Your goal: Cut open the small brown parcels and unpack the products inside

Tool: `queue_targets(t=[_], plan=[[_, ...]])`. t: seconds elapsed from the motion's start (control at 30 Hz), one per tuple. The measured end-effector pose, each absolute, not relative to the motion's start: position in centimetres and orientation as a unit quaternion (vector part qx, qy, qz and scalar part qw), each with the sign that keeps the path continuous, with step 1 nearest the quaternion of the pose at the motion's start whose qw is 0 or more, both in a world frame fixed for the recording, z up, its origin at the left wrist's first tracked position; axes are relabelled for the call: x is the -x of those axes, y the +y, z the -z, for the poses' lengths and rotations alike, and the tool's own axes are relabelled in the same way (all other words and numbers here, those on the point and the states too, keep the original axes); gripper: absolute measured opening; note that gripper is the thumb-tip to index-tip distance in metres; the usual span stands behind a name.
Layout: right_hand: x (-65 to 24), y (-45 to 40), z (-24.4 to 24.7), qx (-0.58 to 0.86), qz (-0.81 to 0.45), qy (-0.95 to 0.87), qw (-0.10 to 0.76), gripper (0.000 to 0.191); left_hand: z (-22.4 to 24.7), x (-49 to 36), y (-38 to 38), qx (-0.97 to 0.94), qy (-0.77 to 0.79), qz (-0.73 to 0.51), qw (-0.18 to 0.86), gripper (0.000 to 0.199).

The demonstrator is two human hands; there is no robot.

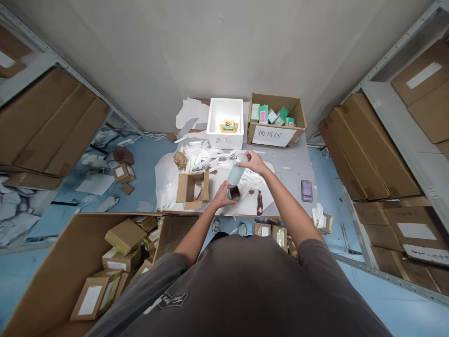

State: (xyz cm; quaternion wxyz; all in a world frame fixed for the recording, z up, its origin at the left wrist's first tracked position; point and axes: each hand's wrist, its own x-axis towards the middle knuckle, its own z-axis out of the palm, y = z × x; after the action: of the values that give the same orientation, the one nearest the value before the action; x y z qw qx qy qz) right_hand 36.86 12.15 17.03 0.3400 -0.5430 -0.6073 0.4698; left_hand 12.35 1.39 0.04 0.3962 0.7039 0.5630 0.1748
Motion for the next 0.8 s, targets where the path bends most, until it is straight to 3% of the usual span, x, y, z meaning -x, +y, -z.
queue_targets(t=[0.13,0.3,0.43,0.53,0.6,0.8], plan=[[-36.7,11.6,-19.0,0.585,-0.474,-0.548,0.364,0.07,-6.2,-13.4,1.6,-0.699,0.536,-0.353,0.315,0.114],[-35.9,9.7,-20.0,0.604,-0.513,-0.465,0.395,0.074,-12.1,-16.9,2.3,-0.704,0.512,-0.383,0.31,0.097],[-37.4,7.3,-20.7,0.487,-0.604,-0.483,0.406,0.064,-13.8,-17.5,2.3,-0.67,0.49,-0.404,0.385,0.099],[-38.5,5.3,-20.3,0.389,-0.662,-0.506,0.393,0.091,-14.7,-17.3,2.2,-0.652,0.441,-0.42,0.45,0.099],[-38.6,4.4,-19.6,0.383,-0.651,-0.507,0.415,0.109,-15.4,-17.3,1.9,-0.662,0.44,-0.429,0.429,0.097],[-37.9,2.7,-18.4,0.455,-0.57,-0.5,0.468,0.123,-17.4,-18.1,0.4,-0.691,0.466,-0.414,0.365,0.12]])
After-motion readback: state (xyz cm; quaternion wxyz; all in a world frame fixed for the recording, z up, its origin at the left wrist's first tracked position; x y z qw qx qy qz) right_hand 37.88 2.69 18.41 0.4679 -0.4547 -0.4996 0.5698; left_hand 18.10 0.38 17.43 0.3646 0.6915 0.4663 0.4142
